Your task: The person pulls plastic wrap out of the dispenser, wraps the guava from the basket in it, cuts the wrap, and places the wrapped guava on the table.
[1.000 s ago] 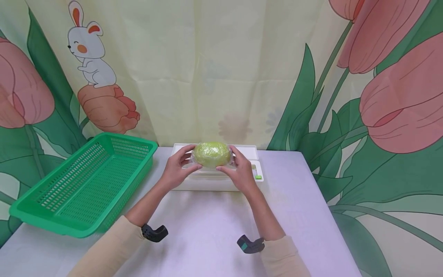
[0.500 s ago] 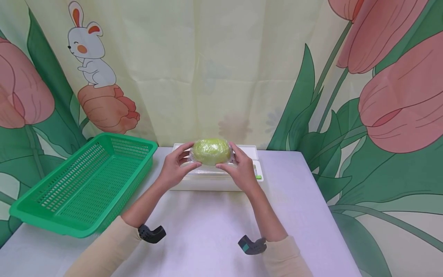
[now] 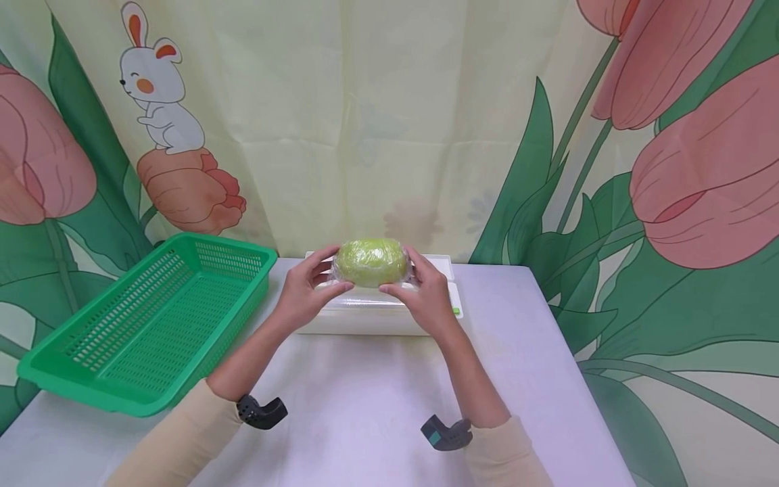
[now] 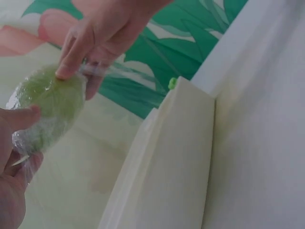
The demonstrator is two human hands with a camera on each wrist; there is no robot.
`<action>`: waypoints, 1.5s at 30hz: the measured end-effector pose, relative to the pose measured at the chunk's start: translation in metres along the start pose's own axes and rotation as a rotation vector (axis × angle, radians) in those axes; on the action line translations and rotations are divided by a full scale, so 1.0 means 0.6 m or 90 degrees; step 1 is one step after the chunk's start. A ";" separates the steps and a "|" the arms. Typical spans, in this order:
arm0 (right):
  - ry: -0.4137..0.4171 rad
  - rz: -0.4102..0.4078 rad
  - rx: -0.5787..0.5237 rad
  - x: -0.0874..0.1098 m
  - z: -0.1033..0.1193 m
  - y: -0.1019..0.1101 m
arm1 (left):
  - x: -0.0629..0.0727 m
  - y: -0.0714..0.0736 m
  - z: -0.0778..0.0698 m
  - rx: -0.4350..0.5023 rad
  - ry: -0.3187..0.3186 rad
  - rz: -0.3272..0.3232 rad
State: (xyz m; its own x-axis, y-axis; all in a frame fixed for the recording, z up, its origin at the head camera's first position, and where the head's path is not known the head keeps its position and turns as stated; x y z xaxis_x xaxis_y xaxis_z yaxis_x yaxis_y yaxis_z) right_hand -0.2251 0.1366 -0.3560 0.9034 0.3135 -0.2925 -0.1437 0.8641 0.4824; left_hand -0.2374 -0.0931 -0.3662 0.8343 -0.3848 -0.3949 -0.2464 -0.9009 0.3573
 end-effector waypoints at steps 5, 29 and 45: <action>0.006 0.001 0.004 0.001 0.007 0.004 | 0.001 0.002 -0.012 0.000 -0.004 -0.001; 0.034 -0.016 0.026 0.013 0.043 0.018 | 0.007 0.009 -0.050 -0.001 -0.023 -0.015; 0.067 -0.035 0.032 0.021 0.063 0.024 | 0.014 0.012 -0.074 -0.001 -0.044 -0.021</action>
State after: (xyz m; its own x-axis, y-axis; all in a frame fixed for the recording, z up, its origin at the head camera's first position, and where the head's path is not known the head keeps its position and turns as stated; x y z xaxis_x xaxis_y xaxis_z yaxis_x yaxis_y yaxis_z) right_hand -0.2006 0.1382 -0.3217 0.8614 0.3081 -0.4038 -0.0720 0.8611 0.5034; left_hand -0.2105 -0.0939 -0.3292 0.8057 -0.3675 -0.4645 -0.2177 -0.9131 0.3447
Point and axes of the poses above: each hand's wrist, its own x-axis away from the middle knuckle, its own y-axis out of the back of the hand, z = x × y, the point moved 1 cm from there along -x, towards the middle knuckle, and after that the axes turned 12 degrees about z, right-handed, at the moved point
